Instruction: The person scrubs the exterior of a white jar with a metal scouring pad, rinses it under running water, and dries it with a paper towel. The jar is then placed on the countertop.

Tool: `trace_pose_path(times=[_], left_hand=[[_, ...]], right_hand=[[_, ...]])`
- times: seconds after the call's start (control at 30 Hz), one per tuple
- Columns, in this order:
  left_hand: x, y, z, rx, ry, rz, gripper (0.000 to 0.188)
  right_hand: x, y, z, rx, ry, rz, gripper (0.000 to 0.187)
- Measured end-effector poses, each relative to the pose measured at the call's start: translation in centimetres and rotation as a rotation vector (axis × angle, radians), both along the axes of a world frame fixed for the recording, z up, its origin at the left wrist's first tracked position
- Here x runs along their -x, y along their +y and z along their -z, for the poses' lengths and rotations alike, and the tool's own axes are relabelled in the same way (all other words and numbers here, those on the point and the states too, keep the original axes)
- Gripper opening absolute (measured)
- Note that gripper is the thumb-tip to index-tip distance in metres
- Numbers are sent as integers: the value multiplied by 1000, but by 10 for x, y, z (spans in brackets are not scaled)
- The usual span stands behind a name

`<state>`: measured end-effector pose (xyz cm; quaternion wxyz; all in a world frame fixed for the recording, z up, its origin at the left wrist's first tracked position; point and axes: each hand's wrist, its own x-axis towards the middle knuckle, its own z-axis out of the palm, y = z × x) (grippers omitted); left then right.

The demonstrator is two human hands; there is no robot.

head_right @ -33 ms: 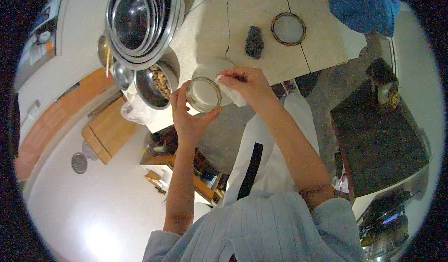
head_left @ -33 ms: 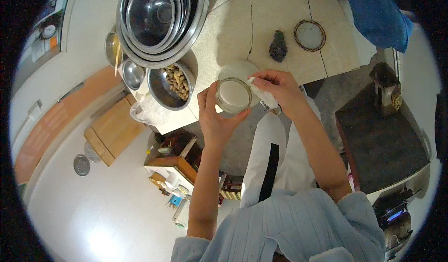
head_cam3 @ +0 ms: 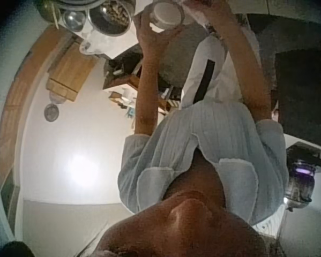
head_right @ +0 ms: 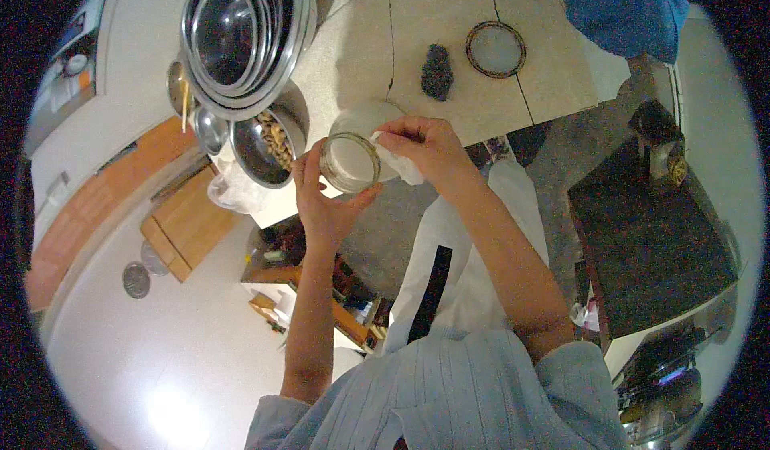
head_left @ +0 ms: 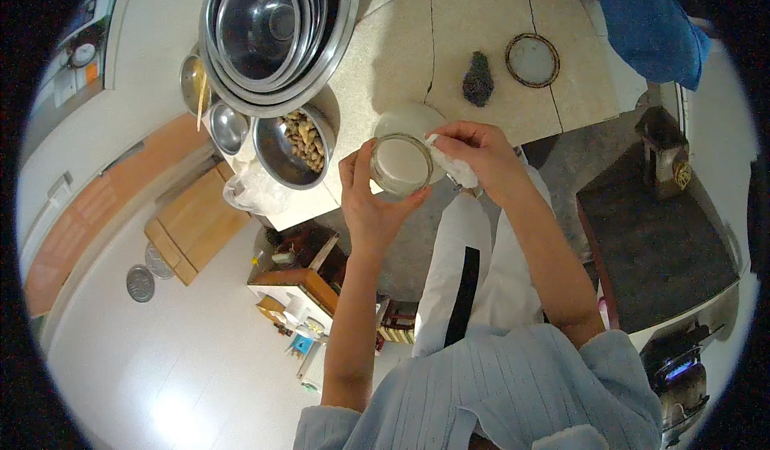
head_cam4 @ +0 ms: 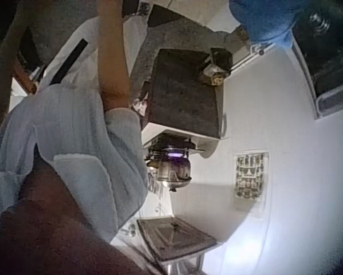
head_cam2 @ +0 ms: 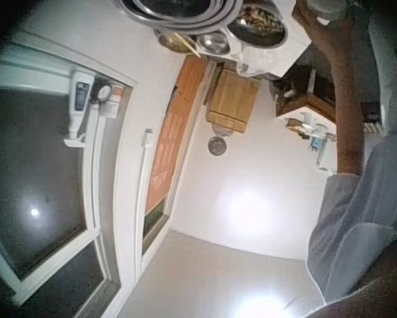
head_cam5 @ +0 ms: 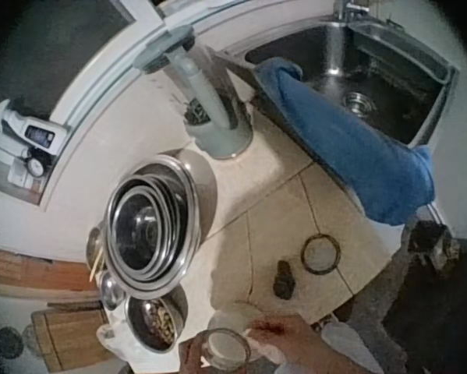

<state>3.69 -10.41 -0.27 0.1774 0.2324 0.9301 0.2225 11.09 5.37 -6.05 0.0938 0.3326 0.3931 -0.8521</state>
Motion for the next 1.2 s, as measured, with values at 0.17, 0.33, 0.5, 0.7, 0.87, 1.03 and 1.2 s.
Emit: trace_pose_path(times=[0.17,0.33,0.5,0.7,0.87,1.03,1.2], left_hand=[[1,1,-1,1,-18,-6,86],[2,0,1,19,-9,7,85],[1,-1,2,36,10,2,83],[2,0,0,40,8,18,83],[1,1,1,60,5,19,84],[1,-2,2,75,8,10,85],[1,2,1,77,-3,-3,85]], right_hand=[[0,2,6,156,-14,9,21],[2,0,9,81,20,67,15],[14,6,-4,-337,19,-111,10],[27,4,-10,-632,106,-120,12],[34,2,-7,-676,164,-78,11],[21,2,-15,-756,241,-136,6],[29,-3,-15,-883,261,-49,6]])
